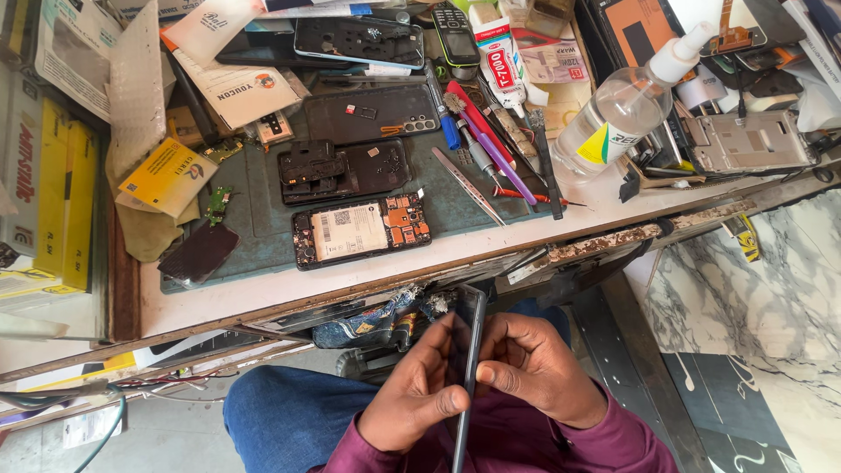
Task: The person disassembles a smartphone, removes the back cover and internal components, and uses tweezers to adjust parts on the motherboard. The person then handles a second phone with a cracked screen, inspecting it briefly.
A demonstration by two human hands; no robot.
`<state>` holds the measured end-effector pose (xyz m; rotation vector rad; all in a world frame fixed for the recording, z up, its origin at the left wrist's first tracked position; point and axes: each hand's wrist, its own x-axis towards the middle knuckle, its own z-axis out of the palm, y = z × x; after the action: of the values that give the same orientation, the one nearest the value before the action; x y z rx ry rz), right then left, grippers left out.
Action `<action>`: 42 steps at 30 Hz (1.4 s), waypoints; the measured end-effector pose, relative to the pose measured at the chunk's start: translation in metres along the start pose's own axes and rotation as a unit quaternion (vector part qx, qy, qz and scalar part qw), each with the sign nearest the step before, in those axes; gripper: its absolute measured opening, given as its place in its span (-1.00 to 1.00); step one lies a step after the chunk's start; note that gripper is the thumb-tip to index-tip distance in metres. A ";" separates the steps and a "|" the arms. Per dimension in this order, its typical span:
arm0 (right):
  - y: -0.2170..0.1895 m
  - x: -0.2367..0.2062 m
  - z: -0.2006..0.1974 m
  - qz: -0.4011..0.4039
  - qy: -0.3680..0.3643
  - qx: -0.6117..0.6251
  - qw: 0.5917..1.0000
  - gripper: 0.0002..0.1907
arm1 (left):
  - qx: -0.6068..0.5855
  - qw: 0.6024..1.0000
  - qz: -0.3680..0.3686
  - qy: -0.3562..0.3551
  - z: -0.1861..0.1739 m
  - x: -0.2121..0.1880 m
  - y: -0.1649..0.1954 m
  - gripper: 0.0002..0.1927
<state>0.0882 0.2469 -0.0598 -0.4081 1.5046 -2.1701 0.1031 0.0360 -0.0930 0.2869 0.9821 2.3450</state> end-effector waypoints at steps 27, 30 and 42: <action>-0.002 -0.002 -0.017 0.030 0.046 -0.090 0.994 -0.80 | 0.199 0.967 0.097 0.126 0.012 0.014 0.010 0.23; -0.001 -0.002 -0.019 0.038 0.055 -0.097 0.993 -0.79 | 0.223 0.961 0.090 0.137 0.015 0.014 0.013 0.22; -0.003 0.003 -0.016 0.010 0.074 -0.105 0.992 -0.74 | 0.338 0.917 0.120 0.174 0.019 0.011 0.017 0.16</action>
<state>0.0769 0.2587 -0.0625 -0.3040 1.8187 -2.0728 0.0945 0.0441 -0.0673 0.2644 2.0328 2.2254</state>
